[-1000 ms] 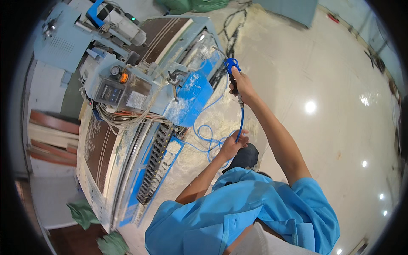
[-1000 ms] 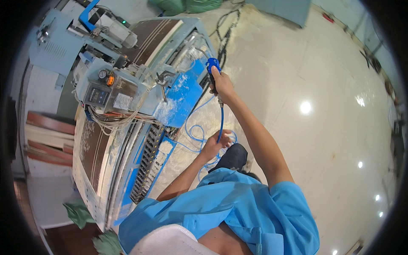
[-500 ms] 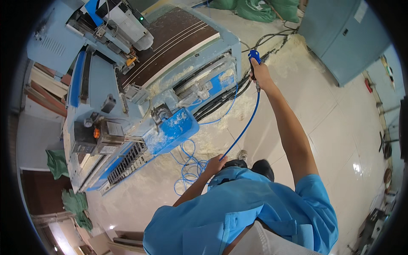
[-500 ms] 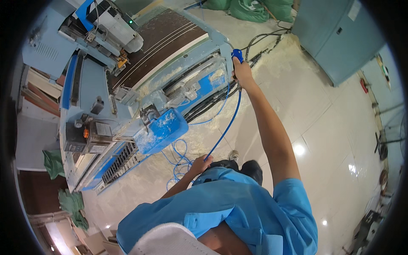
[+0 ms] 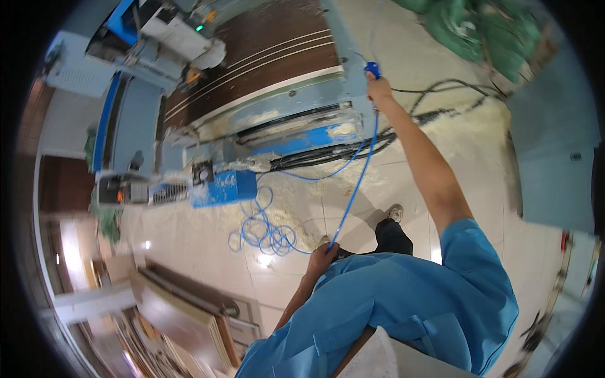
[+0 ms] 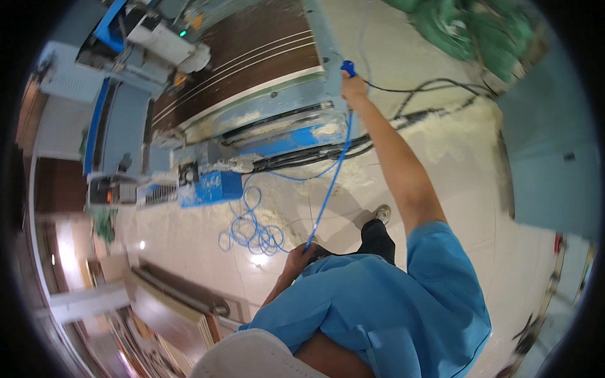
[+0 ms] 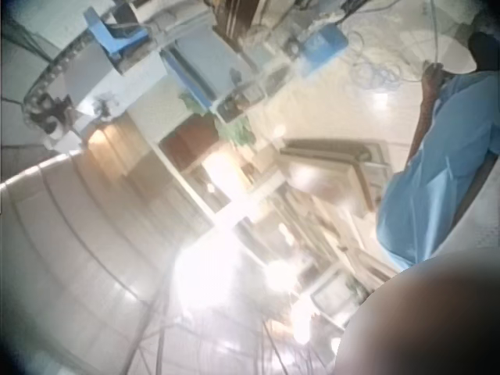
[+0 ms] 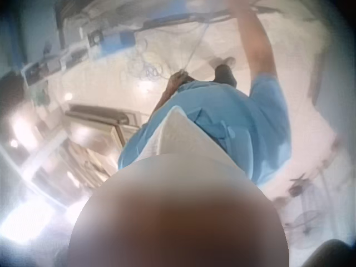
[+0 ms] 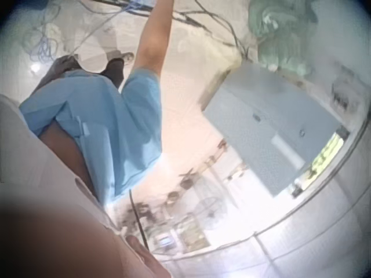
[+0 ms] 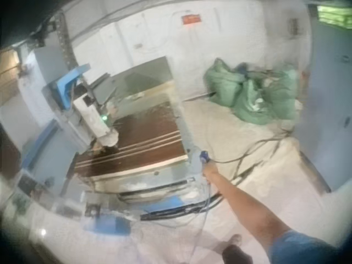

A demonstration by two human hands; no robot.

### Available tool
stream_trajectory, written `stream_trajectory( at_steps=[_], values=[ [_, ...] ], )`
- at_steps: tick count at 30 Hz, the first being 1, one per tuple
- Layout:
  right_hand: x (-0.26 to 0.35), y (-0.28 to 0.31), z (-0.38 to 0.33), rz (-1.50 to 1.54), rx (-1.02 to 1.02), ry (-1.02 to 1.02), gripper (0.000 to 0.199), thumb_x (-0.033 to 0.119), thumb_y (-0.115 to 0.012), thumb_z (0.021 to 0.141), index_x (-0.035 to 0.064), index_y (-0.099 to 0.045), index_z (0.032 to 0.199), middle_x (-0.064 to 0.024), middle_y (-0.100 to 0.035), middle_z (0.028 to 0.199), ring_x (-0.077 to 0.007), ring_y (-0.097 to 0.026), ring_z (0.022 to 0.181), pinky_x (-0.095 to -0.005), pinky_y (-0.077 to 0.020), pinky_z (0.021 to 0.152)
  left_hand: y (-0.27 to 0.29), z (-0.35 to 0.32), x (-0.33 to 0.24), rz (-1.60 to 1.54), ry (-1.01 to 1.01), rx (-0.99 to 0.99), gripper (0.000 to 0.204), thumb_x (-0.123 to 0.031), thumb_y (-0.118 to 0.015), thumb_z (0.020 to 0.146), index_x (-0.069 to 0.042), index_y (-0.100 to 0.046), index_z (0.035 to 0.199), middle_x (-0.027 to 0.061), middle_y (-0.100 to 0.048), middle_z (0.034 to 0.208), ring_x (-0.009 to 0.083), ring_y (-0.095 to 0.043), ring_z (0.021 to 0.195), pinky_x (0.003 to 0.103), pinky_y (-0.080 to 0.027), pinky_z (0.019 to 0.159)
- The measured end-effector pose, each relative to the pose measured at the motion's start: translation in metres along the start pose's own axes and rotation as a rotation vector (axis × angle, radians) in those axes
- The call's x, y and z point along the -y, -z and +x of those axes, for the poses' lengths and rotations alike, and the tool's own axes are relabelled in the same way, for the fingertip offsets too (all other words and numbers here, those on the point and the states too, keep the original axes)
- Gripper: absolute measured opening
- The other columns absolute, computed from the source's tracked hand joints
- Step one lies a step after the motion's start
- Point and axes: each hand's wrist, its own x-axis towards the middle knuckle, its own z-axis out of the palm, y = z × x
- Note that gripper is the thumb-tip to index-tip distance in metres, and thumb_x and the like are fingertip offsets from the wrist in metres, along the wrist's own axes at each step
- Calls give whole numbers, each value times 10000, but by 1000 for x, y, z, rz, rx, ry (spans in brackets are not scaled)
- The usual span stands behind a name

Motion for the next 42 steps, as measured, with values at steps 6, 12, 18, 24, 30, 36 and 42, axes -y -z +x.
stream_trajectory(
  at_steps=[6, 12, 18, 24, 30, 36, 42],
  values=[
    [11, 29, 89, 133, 290, 15, 534, 511, -629, 1028, 9, -636, 848, -91, -605, 616, -227, -574, 468, -380, -440, 457, -97, 4, -113, -102, -77, -151, 314, -282, -607, 1049, -36, -731, 1199, 202, -746, 1024, 394, -721, 984, 460, -550, 836],
    [5, 80, 115, 127, 534, -10, 502, 499, -627, 1034, 39, -594, 837, -73, -571, 608, -202, -541, 459, -361, -398, 442, -131, 5, -167, -10, -95, -163, 311, -269, -593, 1053, -39, -734, 1207, 189, -741, 1118, 364, -716, 1041, 439, -550, 878],
    [-35, 162, 76, 67, 747, 38, 540, 566, -637, 1011, 73, -567, 801, -43, -550, 602, -175, -529, 462, -352, -392, 444, -191, -35, -165, -308, 2, 61, 333, -243, -584, 1046, -54, -707, 1291, 112, -753, 1182, 222, -713, 1006, 369, -563, 927],
    [-173, 283, -26, 87, 896, 80, 569, 614, -572, 1017, 56, -674, 1062, -38, -563, 704, -162, -552, 580, -360, -477, 532, -306, -67, -166, -403, -32, 265, 615, -288, -657, 1034, -83, -430, 1567, 149, -632, 1396, 241, -627, 1232, 390, -499, 1059],
    [-251, 397, -237, -47, 842, -19, 643, 685, -439, 1042, 79, -654, 1018, -42, -623, 671, -196, -606, 624, -419, -497, 629, -422, -56, -274, -950, -329, 277, 526, -170, -671, 974, -73, -490, 1458, 131, -643, 1309, 239, -635, 1172, 382, -524, 976],
    [-259, 553, -239, 85, 938, 88, 625, 659, -499, 1033, 57, -653, 1101, -81, -685, 916, -194, -654, 841, -376, -526, 777, -499, -51, -311, -1090, 84, 385, 180, -150, -663, 965, -64, -629, 1120, 36, -630, 825, 155, -612, 699, 316, -502, 658],
    [-315, 725, -169, 167, 402, -83, 705, 674, -576, 975, 54, -641, 1305, -101, -716, 1082, -201, -682, 878, -367, -573, 701, -549, -25, -334, -864, 237, 337, 179, -259, -625, 1036, -84, -587, 1024, -10, -521, 701, 100, -484, 567, 245, -358, 486]
  ],
)
